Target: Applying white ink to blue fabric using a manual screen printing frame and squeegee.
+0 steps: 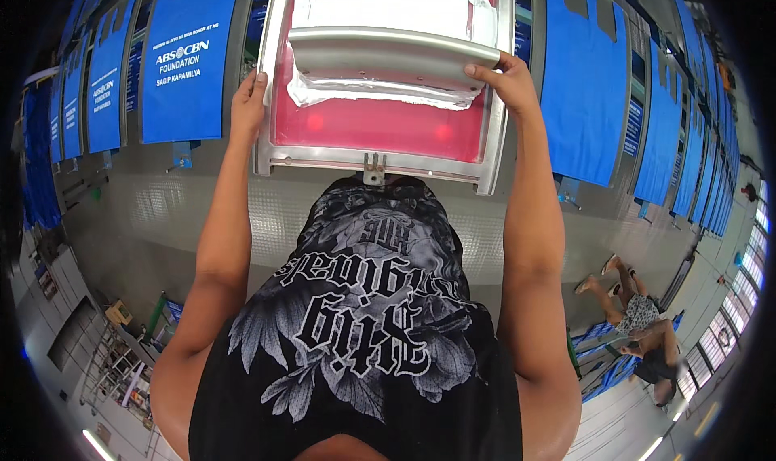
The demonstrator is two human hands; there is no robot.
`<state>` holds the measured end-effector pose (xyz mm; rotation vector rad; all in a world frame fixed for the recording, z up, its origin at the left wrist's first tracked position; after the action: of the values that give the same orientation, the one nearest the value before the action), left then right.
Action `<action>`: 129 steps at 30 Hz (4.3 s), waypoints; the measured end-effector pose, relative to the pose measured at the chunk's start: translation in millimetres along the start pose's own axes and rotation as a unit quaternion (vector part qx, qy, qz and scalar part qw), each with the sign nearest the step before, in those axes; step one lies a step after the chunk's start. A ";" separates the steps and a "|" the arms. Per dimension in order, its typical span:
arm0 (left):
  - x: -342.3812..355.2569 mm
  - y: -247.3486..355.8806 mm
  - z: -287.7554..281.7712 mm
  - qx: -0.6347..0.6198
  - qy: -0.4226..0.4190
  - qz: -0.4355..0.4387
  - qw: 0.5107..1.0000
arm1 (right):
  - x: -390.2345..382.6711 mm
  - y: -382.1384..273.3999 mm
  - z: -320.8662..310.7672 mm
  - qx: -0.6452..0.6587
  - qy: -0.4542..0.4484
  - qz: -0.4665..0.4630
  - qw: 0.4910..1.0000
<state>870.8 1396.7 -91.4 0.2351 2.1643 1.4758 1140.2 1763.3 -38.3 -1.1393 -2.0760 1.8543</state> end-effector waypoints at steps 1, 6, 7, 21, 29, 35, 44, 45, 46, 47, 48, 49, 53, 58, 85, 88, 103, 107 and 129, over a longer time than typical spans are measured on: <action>-0.1 -3.4 0.3 -0.001 -0.002 0.002 1.000 | -1.4 1.4 -0.3 -0.001 0.003 -0.001 1.000; 1.7 -6.6 1.4 0.008 -0.018 0.013 1.000 | -6.7 5.4 1.6 -0.007 0.010 -0.001 1.000; 3.0 -6.5 0.4 0.004 -0.017 0.022 1.000 | -3.7 2.9 1.8 -0.025 0.001 0.001 1.000; -17.0 179.5 88.6 0.366 -0.172 0.387 0.829 | -34.1 -90.8 36.4 -0.497 0.014 -0.175 0.850; 36.1 113.9 130.0 0.446 -0.117 0.402 0.791 | 28.2 -40.0 58.4 -0.580 0.068 -0.257 0.770; -75.5 113.9 75.8 0.418 -0.171 0.322 0.832 | -95.4 -57.8 62.1 -0.468 -0.013 -0.238 0.851; 65.4 157.3 124.1 0.409 -0.081 0.363 0.833 | 54.3 -74.3 35.2 -0.571 0.035 -0.229 0.787; 89.0 176.3 132.3 0.405 -0.097 0.317 0.852 | 82.1 -89.4 30.0 -0.600 0.022 -0.196 0.775; 108.0 179.2 132.6 0.403 -0.122 0.275 0.864 | 99.2 -99.8 31.5 -0.601 -0.026 -0.148 0.785; 101.4 180.2 133.2 0.402 -0.128 0.276 0.864 | 91.5 -93.4 28.7 -0.602 -0.025 -0.142 0.786; 88.0 177.6 128.6 0.420 -0.146 0.260 0.857 | 77.2 -89.8 27.9 -0.594 -0.027 -0.142 0.791; 73.8 175.2 118.6 0.439 -0.158 0.244 0.850 | 62.3 -91.2 29.4 -0.587 -0.028 -0.148 0.796; -54.1 110.5 83.8 0.400 -0.176 0.295 0.850 | -70.9 -35.4 58.8 -0.533 -0.075 -0.096 0.837; 22.8 114.8 106.5 0.427 -0.152 0.284 0.845 | 6.3 -55.3 51.6 -0.566 -0.025 -0.167 0.807; 114.7 225.0 98.6 0.409 -0.027 0.337 0.848 | 130.0 -145.9 29.0 -0.518 -0.097 -0.138 0.839; 23.8 247.2 64.2 0.385 0.146 0.419 0.809 | 142.7 -159.4 18.0 -0.518 -0.101 -0.134 0.839; -206.6 -53.7 159.1 -0.051 -0.464 -0.128 0.875 | 162.3 -152.9 67.0 -0.566 -0.066 -0.194 0.798; -212.9 -15.5 153.3 -0.082 -0.479 -0.139 0.863 | 98.7 -151.1 82.6 -0.549 -0.077 -0.091 0.827; -171.2 13.6 125.0 0.393 -0.257 0.011 0.883 | -23.1 5.7 -11.1 -0.207 0.020 -0.150 0.967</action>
<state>1077.8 1434.0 -61.6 0.8252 2.1624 0.3724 1165.2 1758.0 -32.2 -0.8571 -2.5176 1.2908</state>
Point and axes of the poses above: each hand's wrist, its own x-axis towards the middle knuckle, its own z-axis out of the palm, y = z × x, the point moved 9 cm from there along x, towards the middle knuckle, and after that the axes turned 2 degrees about x, right-handed, at the moved point
